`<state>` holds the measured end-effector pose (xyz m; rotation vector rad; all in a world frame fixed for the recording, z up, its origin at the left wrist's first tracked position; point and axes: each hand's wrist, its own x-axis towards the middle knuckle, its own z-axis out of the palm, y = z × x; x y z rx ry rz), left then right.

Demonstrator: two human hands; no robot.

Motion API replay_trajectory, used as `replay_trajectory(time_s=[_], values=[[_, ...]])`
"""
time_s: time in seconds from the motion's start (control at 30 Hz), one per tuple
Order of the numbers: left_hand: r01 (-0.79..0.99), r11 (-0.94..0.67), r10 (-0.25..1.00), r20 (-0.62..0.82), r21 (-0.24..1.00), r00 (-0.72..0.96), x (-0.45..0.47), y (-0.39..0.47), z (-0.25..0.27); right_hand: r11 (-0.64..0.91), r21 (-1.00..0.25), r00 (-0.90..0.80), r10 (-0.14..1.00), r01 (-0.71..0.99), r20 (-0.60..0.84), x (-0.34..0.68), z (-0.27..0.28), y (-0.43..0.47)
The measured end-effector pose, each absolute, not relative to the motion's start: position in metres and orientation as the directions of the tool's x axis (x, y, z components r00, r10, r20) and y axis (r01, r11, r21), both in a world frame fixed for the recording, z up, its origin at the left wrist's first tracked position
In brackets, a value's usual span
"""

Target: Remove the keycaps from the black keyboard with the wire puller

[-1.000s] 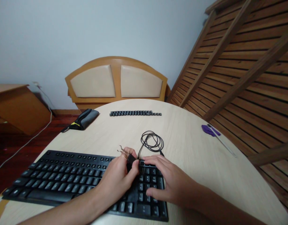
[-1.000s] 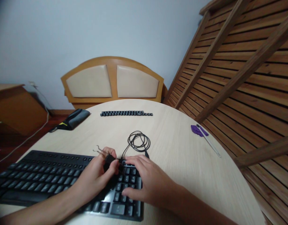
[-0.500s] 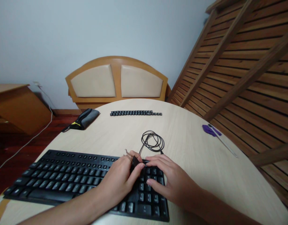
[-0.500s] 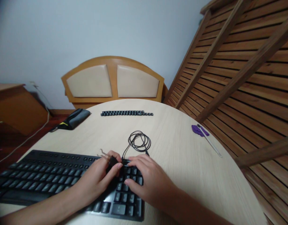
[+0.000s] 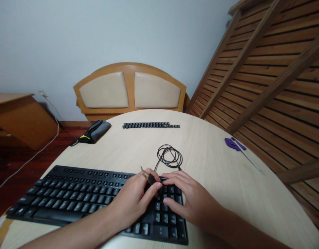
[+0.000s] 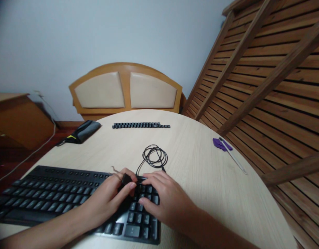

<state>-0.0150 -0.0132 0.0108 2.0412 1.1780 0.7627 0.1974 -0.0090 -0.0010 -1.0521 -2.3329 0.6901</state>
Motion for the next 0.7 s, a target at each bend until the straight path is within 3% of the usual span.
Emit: replay_trajectory(time_s=[0.23,0.7], values=[[0.550,-0.401,0.885,0.156,0.732,0.438,-0.015,-0.012,0.008,0.576,-0.607,-0.560,0.791,0.547,0.246,0.196,0.001,-0.010],[0.443,-0.375,0.883,0.169,0.814,0.437,-0.016,-0.011,0.003,0.558,-0.593,-0.486,0.821,0.580,0.298,0.193,-0.011,-0.012]])
